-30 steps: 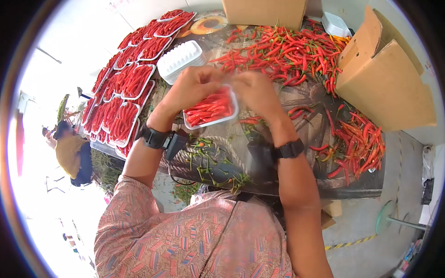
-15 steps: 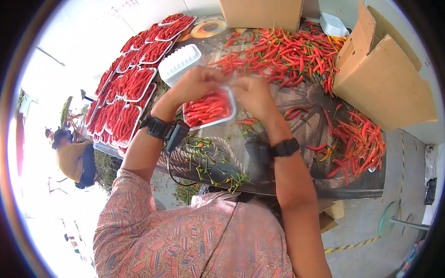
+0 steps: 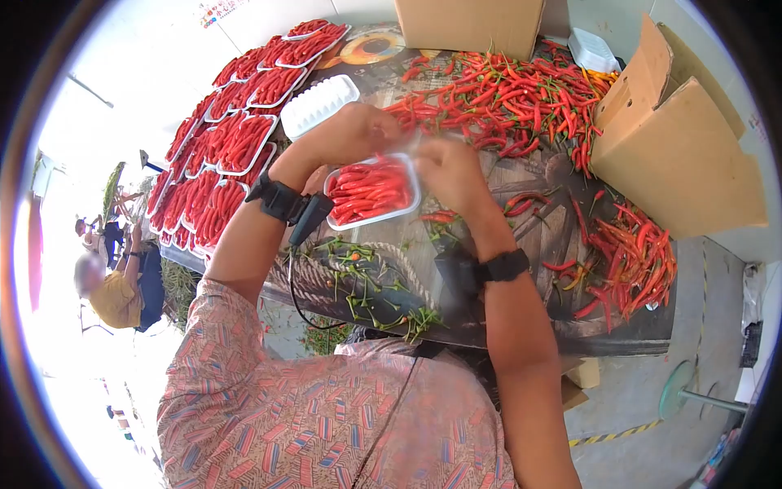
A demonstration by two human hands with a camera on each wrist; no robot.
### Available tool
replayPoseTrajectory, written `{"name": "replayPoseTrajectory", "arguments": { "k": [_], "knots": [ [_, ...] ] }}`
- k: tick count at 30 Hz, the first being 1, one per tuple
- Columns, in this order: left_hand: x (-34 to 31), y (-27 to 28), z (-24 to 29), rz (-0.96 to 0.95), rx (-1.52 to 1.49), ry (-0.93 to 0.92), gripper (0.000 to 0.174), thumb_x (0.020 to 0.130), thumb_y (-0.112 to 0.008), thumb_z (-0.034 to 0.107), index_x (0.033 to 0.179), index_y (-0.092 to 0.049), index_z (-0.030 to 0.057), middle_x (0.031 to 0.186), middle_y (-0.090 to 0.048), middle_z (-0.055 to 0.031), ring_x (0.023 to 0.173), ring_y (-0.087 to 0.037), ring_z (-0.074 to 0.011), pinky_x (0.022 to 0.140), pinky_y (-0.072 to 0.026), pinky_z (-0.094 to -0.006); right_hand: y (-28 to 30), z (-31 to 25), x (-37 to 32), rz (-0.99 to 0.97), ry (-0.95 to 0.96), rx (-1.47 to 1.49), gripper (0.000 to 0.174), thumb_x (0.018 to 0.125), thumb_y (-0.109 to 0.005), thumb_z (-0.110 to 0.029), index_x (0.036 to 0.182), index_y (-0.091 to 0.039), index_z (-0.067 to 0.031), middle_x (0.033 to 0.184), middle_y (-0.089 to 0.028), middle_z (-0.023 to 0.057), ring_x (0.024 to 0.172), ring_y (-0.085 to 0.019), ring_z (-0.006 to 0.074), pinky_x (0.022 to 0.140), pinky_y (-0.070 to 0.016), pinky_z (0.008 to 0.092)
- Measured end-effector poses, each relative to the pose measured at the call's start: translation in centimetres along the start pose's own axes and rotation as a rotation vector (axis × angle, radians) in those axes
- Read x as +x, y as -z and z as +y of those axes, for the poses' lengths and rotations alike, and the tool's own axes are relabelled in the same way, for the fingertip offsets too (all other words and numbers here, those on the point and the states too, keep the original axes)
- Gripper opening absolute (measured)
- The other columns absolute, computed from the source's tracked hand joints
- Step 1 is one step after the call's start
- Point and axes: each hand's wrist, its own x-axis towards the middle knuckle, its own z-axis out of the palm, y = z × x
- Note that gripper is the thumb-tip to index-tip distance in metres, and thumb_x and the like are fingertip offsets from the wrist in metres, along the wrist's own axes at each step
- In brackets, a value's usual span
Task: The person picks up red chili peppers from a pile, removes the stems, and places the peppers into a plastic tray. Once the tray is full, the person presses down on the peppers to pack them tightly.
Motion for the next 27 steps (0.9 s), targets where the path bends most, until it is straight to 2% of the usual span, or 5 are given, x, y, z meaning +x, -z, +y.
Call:
{"name": "replayPoseTrajectory", "arguments": {
  "k": [2, 6, 9, 12, 27],
  "knots": [
    [0.2, 0.2, 0.8, -0.028, 0.072, -0.004, 0.013, 0.075, -0.063, 0.006, 0.086, -0.07, 0.0044, 0.076, -0.069, -0.0114, 0.071, -0.067, -0.025, 0.068, -0.0522, -0.0357, 0.0, 0.1, 0.0, 0.002, -0.005, 0.004, 0.014, 0.089, -0.06, -0.005, 0.101, -0.067, 0.0012, 0.086, -0.066, 0.0007, 0.07, -0.055, 0.0068, 0.064, -0.0456, 0.0239],
    [0.7, 0.2, 0.9, -0.04, 0.024, -0.022, 0.012, 0.075, -0.063, 0.006, 0.085, -0.069, 0.0047, 0.076, -0.068, -0.0116, 0.072, -0.067, -0.0253, 0.067, -0.0515, -0.0362, -0.1, 0.4, 0.2, 0.045, -0.039, 0.045, 0.024, 0.082, -0.061, -0.011, 0.101, -0.071, -0.0014, 0.087, -0.071, 0.0119, 0.078, -0.067, 0.0165, 0.073, -0.0524, 0.0316],
    [1.0, 0.0, 0.6, -0.067, 0.002, -0.041, 0.013, 0.083, -0.063, 0.014, 0.091, -0.071, 0.0069, 0.08, -0.067, -0.0138, 0.07, -0.064, -0.0241, 0.067, -0.0507, -0.0355, -0.3, 0.8, 0.4, 0.083, -0.028, 0.032, 0.025, 0.082, -0.061, -0.012, 0.103, -0.071, -0.0017, 0.089, -0.072, 0.0131, 0.079, -0.068, 0.0178, 0.074, -0.0526, 0.0321],
    [1.0, -0.2, 0.7, -0.082, 0.058, -0.069, 0.014, 0.083, -0.06, 0.012, 0.091, -0.071, 0.0071, 0.081, -0.068, -0.014, 0.07, -0.064, -0.0238, 0.068, -0.0511, -0.0366, -0.3, 0.4, 0.3, 0.037, -0.067, 0.009, 0.019, 0.09, -0.061, -0.004, 0.108, -0.063, 0.0018, 0.085, -0.064, 0.001, 0.071, -0.054, 0.0063, 0.063, -0.0448, 0.0229],
    [0.9, -0.9, -0.3, -0.12, -0.036, -0.109, 0.017, 0.086, -0.06, 0.019, 0.096, -0.067, 0.0069, 0.086, -0.066, -0.0162, 0.075, -0.063, -0.0308, 0.071, -0.0506, -0.0413, -0.7, 0.8, 0.5, 0.034, -0.081, 0.006, 0.02, 0.09, -0.063, -0.003, 0.108, -0.062, 0.0042, 0.088, -0.066, 0.0029, 0.074, -0.057, 0.0073, 0.065, -0.0458, 0.0232]
  ]
}}
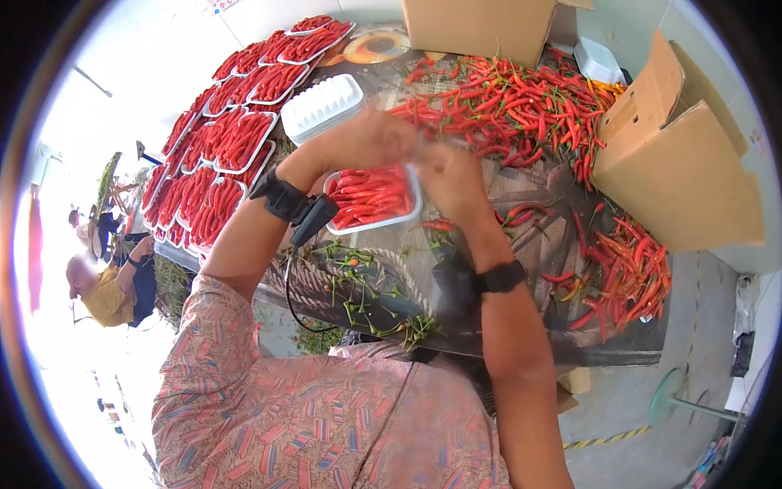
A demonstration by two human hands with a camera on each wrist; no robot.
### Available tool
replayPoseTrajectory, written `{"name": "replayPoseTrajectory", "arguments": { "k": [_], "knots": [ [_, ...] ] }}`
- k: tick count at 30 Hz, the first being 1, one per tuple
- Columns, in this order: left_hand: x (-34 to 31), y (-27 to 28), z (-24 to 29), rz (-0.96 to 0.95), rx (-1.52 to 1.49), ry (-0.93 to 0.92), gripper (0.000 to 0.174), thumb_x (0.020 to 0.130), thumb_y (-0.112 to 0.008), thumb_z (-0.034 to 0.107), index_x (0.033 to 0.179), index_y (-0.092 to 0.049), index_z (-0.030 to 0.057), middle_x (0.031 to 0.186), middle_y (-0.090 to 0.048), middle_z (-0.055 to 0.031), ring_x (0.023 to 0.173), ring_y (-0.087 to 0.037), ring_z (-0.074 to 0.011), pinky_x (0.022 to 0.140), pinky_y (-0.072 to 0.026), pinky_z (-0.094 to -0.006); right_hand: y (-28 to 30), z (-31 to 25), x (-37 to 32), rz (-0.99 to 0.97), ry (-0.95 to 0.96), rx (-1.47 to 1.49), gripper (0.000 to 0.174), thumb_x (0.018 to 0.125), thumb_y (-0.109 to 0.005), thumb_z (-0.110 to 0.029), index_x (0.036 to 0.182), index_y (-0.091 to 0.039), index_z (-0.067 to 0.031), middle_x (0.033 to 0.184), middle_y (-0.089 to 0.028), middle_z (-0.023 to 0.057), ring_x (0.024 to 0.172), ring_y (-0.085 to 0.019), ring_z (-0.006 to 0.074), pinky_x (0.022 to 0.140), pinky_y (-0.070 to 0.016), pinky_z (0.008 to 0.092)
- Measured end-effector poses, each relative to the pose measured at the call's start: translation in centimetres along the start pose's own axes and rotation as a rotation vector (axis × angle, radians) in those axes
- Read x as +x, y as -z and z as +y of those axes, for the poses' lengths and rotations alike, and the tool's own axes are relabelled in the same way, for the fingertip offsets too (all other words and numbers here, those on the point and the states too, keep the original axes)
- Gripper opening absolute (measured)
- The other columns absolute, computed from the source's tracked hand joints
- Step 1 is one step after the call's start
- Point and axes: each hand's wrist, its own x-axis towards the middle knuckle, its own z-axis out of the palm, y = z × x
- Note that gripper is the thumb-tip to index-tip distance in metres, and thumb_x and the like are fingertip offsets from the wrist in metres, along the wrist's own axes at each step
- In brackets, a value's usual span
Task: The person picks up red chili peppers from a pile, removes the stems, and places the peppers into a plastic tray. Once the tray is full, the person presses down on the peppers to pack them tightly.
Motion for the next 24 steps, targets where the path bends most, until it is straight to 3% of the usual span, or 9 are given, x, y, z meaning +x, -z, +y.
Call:
{"name": "replayPoseTrajectory", "arguments": {
  "k": [9, 14, 17, 24],
  "knots": [
    [-0.1, -0.7, -0.6, -0.015, 0.029, 0.048, 0.021, 0.083, -0.067, 0.024, 0.094, -0.065, 0.0073, 0.086, -0.066, -0.0141, 0.078, -0.063, -0.0325, 0.072, -0.0509, -0.0421, 0.0, 0.2, -0.1, -0.009, 0.042, -0.031, 0.018, 0.09, -0.061, -0.002, 0.106, -0.063, 0.0053, 0.091, -0.068, 0.0046, 0.079, -0.061, 0.0081, 0.069, -0.0485, 0.0237],
    [0.1, -0.4, -1.3, 0.023, -0.077, -0.035, 0.014, 0.083, -0.063, 0.017, 0.091, -0.065, 0.0067, 0.083, -0.065, -0.0125, 0.073, -0.061, -0.027, 0.07, -0.0503, -0.0396, -0.3, 0.4, 0.0, 0.03, 0.097, -0.04, 0.017, 0.09, -0.061, -0.001, 0.105, -0.063, 0.0054, 0.091, -0.069, 0.0057, 0.08, -0.062, 0.0087, 0.07, -0.0495, 0.0239],
    [0.2, 1.2, 0.8, -0.065, 0.024, 0.118, 0.011, 0.083, -0.062, 0.015, 0.087, -0.065, 0.0063, 0.077, -0.064, -0.0124, 0.068, -0.059, -0.0246, 0.068, -0.0496, -0.0387, -0.3, -0.2, -0.2, 0.031, 0.09, -0.035, 0.016, 0.089, -0.061, -0.001, 0.104, -0.063, 0.0051, 0.09, -0.069, 0.0058, 0.079, -0.062, 0.0088, 0.07, -0.0496, 0.0237],
    [1.0, 0.9, 0.1, -0.048, 0.066, 0.055, 0.011, 0.082, -0.06, 0.015, 0.085, -0.067, 0.0065, 0.072, -0.064, -0.0124, 0.065, -0.058, -0.0227, 0.066, -0.0492, -0.0379, -0.4, 0.2, -0.1, 0.033, 0.075, -0.013, 0.013, 0.089, -0.061, -0.001, 0.101, -0.064, 0.0033, 0.088, -0.068, 0.0042, 0.078, -0.062, 0.0081, 0.07, -0.0489, 0.0232]
  ]
}}
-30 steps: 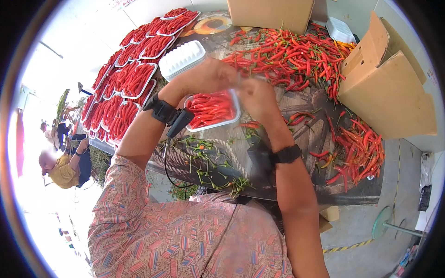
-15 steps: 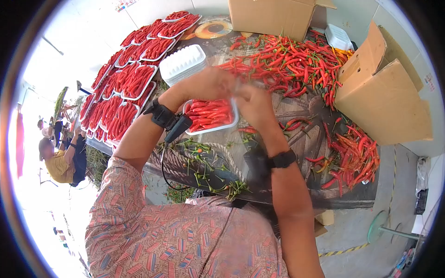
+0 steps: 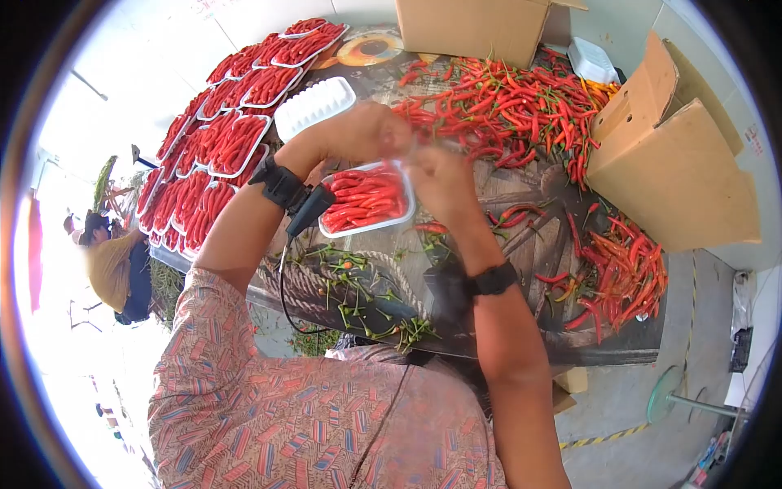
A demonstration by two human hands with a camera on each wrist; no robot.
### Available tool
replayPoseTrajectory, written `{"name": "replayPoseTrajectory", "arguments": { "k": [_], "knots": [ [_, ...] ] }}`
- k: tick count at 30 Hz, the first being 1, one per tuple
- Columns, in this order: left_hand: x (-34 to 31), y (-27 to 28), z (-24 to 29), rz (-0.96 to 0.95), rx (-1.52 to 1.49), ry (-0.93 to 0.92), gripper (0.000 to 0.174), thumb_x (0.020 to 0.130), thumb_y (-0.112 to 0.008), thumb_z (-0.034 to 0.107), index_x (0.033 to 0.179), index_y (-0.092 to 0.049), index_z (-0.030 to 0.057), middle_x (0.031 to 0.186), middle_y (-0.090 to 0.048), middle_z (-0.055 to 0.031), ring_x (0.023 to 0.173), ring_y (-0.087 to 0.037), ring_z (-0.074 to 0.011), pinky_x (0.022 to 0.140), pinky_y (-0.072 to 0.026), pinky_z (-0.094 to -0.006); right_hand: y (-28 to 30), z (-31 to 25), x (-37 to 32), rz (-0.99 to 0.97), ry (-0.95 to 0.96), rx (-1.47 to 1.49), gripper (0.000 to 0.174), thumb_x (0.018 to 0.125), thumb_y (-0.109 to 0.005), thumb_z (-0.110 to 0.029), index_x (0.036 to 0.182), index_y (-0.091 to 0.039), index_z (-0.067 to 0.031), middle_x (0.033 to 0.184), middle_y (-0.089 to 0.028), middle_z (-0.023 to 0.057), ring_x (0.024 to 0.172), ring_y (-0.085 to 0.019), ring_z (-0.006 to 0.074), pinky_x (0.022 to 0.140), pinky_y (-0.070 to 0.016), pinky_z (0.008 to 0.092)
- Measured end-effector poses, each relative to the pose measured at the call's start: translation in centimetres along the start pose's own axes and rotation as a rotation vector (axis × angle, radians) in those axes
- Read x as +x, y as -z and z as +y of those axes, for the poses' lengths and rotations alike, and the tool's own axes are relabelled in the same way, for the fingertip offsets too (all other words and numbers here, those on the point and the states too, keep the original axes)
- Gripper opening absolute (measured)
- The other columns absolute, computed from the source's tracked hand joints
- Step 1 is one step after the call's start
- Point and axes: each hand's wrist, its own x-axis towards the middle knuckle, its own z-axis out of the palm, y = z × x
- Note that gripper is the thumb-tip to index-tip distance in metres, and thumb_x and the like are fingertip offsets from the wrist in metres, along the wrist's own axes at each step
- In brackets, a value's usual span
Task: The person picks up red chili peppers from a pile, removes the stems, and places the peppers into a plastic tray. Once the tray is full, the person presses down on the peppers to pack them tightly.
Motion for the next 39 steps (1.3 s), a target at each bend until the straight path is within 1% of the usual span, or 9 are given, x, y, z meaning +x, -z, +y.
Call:
{"name": "replayPoseTrajectory", "arguments": {
  "k": [2, 6, 8, 12, 15, 17, 28, 30, 39],
  "knots": [
    [0.1, -0.2, 0.1, 0.056, -0.076, 0.003, 0.004, 0.073, -0.063, 0.008, 0.074, -0.066, 0.0085, 0.066, -0.063, -0.0083, 0.063, -0.059, -0.024, 0.061, -0.0445, -0.036, -0.1, 0.0, 0.0, 0.005, -0.017, 0.008, 0.013, 0.089, -0.061, -0.001, 0.101, -0.064, 0.0032, 0.088, -0.068, 0.004, 0.078, -0.061, 0.008, 0.07, -0.0489, 0.0233],
    [0.4, -0.3, -0.6, 0.049, -0.119, -0.001, 0.005, 0.073, -0.061, 0.007, 0.075, -0.066, 0.0079, 0.067, -0.064, -0.007, 0.064, -0.06, -0.0213, 0.061, -0.0448, -0.035, -0.2, 0.3, 0.1, 0.032, -0.015, -0.015, 0.013, 0.09, -0.061, -0.002, 0.101, -0.064, 0.0032, 0.088, -0.068, 0.0035, 0.077, -0.06, 0.0073, 0.068, -0.0481, 0.0231],
    [0.6, 0.1, -0.9, -0.09, -0.103, 0.044, 0.013, 0.082, -0.061, 0.012, 0.089, -0.07, 0.007, 0.078, -0.069, -0.0056, 0.071, -0.063, -0.016, 0.069, -0.051, -0.0326, -0.1, -0.1, 0.0, 0.028, -0.032, -0.006, 0.014, 0.09, -0.061, -0.003, 0.102, -0.064, 0.0034, 0.087, -0.067, 0.0033, 0.076, -0.06, 0.007, 0.067, -0.0476, 0.023],
    [0.7, 0.2, -0.9, -0.102, -0.173, 0.051, 0.013, 0.082, -0.061, 0.012, 0.09, -0.071, 0.0078, 0.079, -0.069, -0.004, 0.072, -0.063, -0.0153, 0.069, -0.0506, -0.0317, -0.2, -0.1, -0.1, 0.039, -0.058, 0.02, 0.016, 0.091, -0.06, -0.005, 0.104, -0.064, 0.0038, 0.085, -0.067, 0.0031, 0.073, -0.058, 0.0066, 0.064, -0.046, 0.0227],
    [0.7, 0.6, -0.1, -0.09, -0.186, 0.183, 0.013, 0.082, -0.064, 0.013, 0.091, -0.071, 0.0081, 0.08, -0.069, -0.0033, 0.072, -0.063, -0.0145, 0.069, -0.0505, -0.0311, -0.1, 0.1, 0.0, 0.025, -0.047, 0.038, 0.017, 0.091, -0.06, -0.005, 0.106, -0.063, 0.0039, 0.086, -0.067, 0.0034, 0.073, -0.058, 0.0067, 0.064, -0.0459, 0.0227],
    [1.1, 0.3, -1.0, -0.095, -0.119, 0.079, 0.013, 0.083, -0.066, 0.015, 0.093, -0.071, 0.0089, 0.08, -0.069, -0.0033, 0.071, -0.062, -0.0132, 0.068, -0.0505, -0.0304, -0.2, 0.2, 0.0, 0.034, -0.028, 0.032, 0.018, 0.091, -0.06, -0.005, 0.107, -0.063, 0.0039, 0.087, -0.067, 0.0036, 0.073, -0.058, 0.0067, 0.064, -0.0458, 0.0228],
    [1.0, -0.5, -1.5, -0.139, -0.13, 0.057, 0.011, 0.085, -0.068, 0.018, 0.09, -0.068, 0.008, 0.078, -0.066, -0.0019, 0.073, -0.06, -0.0109, 0.068, -0.0494, -0.0291, -0.1, -0.4, 0.0, 0.003, -0.096, 0.009, 0.02, 0.092, -0.061, -0.005, 0.109, -0.061, 0.0048, 0.089, -0.068, 0.0056, 0.073, -0.058, 0.0075, 0.064, -0.0462, 0.023],
    [0.8, -0.5, -1.7, -0.143, -0.173, 0.055, 0.011, 0.085, -0.068, 0.018, 0.089, -0.068, 0.0076, 0.078, -0.065, -0.0018, 0.074, -0.059, -0.0101, 0.068, -0.0489, -0.029, -0.2, -0.3, 0.0, 0.004, -0.011, 0.037, 0.02, 0.091, -0.061, -0.004, 0.109, -0.062, 0.0059, 0.089, -0.068, 0.0062, 0.076, -0.06, 0.0084, 0.066, -0.0482, 0.0234],
    [-0.5, 0.3, -0.8, -0.174, -0.193, 0.017, 0.02, 0.081, -0.073, 0.019, 0.094, -0.066, 0.0058, 0.08, -0.066, -0.0038, 0.075, -0.059, -0.012, 0.069, -0.0491, -0.0309, -0.1, 0.2, 0.0, -0.012, 0.037, -0.026, 0.021, 0.091, -0.06, -0.002, 0.109, -0.063, 0.0083, 0.095, -0.069, 0.0084, 0.083, -0.063, 0.0098, 0.074, -0.0503, 0.0244]
  ]
}}
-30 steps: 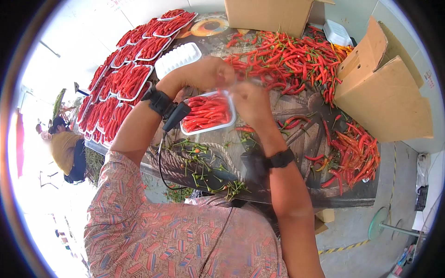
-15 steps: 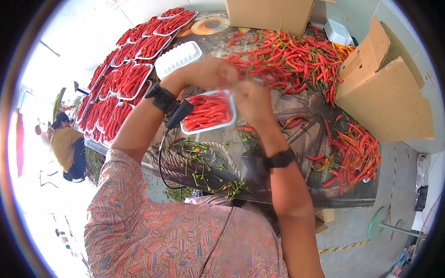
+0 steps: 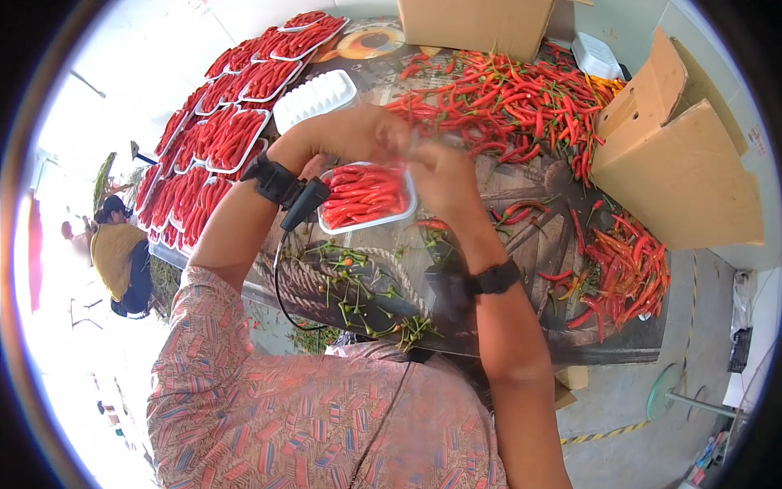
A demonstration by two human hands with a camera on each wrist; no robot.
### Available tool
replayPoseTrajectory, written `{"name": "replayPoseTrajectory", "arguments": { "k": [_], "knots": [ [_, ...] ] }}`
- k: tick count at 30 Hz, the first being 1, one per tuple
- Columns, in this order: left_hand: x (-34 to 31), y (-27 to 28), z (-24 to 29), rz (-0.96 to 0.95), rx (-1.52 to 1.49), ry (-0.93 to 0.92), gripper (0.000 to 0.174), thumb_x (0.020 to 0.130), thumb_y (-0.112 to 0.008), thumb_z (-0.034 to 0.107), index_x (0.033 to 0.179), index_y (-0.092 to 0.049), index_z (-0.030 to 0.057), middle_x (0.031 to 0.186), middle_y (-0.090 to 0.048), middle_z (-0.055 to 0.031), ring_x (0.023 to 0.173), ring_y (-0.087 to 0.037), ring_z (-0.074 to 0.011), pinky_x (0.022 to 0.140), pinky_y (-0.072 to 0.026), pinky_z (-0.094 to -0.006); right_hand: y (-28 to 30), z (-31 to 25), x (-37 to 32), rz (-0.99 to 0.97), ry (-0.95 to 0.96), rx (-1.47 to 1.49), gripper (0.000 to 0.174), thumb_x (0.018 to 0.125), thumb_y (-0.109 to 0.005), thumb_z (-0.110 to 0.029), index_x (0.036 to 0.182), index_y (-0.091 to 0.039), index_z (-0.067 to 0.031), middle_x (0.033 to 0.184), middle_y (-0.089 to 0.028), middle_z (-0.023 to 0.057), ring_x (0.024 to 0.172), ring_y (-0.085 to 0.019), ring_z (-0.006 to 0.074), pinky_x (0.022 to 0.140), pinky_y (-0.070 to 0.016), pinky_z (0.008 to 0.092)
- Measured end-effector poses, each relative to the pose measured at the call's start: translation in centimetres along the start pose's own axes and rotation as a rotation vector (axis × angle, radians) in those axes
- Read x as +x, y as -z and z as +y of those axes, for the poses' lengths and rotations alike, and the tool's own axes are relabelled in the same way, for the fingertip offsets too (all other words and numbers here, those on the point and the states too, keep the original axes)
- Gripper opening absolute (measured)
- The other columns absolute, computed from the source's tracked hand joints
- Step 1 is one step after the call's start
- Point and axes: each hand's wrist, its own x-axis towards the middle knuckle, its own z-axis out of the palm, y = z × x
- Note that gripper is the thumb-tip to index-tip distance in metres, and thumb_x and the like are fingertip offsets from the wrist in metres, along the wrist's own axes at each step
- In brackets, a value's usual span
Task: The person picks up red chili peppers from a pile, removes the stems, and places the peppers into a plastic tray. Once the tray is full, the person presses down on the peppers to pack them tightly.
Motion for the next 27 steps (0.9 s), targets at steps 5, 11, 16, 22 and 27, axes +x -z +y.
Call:
{"name": "replayPoseTrajectory", "arguments": {
  "k": [5, 11, 16, 22, 27],
  "knots": [
    [0.0, -0.2, -0.3, 0.028, 0.047, 0.022, 0.017, 0.079, -0.073, 0.016, 0.089, -0.067, 0.004, 0.079, -0.067, -0.0049, 0.073, -0.059, -0.013, 0.069, -0.0492, -0.0311, 0.1, -1.0, -0.3, -0.019, -0.035, 0.007, 0.021, 0.091, -0.06, -0.003, 0.109, -0.064, 0.0082, 0.096, -0.07, 0.0087, 0.084, -0.063, 0.0097, 0.074, -0.0507, 0.0244],
    [0.2, -0.3, -1.9, 0.049, 0.038, 0.049, 0.009, 0.08, -0.069, 0.011, 0.08, -0.065, 0.0029, 0.071, -0.064, -0.0043, 0.067, -0.056, -0.0115, 0.063, -0.0471, -0.0311, -0.1, 0.2, 0.0, -0.025, -0.025, 0.001, 0.02, 0.091, -0.06, -0.003, 0.107, -0.064, 0.0086, 0.096, -0.07, 0.0088, 0.083, -0.063, 0.0096, 0.074, -0.0511, 0.0243],
    [0.0, -0.3, -1.0, 0.062, 0.101, 0.021, 0.011, 0.081, -0.068, 0.014, 0.077, -0.064, 0.004, 0.066, -0.062, -0.0056, 0.062, -0.055, -0.0126, 0.06, -0.0461, -0.0328, 0.0, 0.3, 0.0, -0.025, -0.056, -0.041, 0.02, 0.091, -0.06, -0.002, 0.106, -0.065, 0.0086, 0.095, -0.071, 0.0083, 0.083, -0.063, 0.0093, 0.074, -0.0512, 0.0247],
    [-0.2, -0.7, -0.5, 0.105, 0.088, -0.004, 0.013, 0.081, -0.069, 0.017, 0.081, -0.066, 0.0053, 0.069, -0.064, -0.0083, 0.061, -0.057, -0.0171, 0.06, -0.047, -0.0344, 0.1, -0.7, -0.2, -0.032, -0.051, -0.088, 0.02, 0.09, -0.06, -0.003, 0.106, -0.065, 0.0079, 0.093, -0.071, 0.0078, 0.081, -0.063, 0.0088, 0.073, -0.0508, 0.0246],
    [0.0, -1.0, -0.9, 0.122, 0.091, -0.007, 0.013, 0.08, -0.07, 0.018, 0.085, -0.067, 0.0059, 0.072, -0.066, -0.0096, 0.064, -0.059, -0.0195, 0.062, -0.0486, -0.035, -0.1, -0.5, -0.1, -0.011, 0.013, -0.075, 0.022, 0.087, -0.064, -0.002, 0.107, -0.065, 0.0066, 0.092, -0.071, 0.008, 0.077, -0.063, 0.0087, 0.068, -0.0506, 0.0249]
  ]
}}
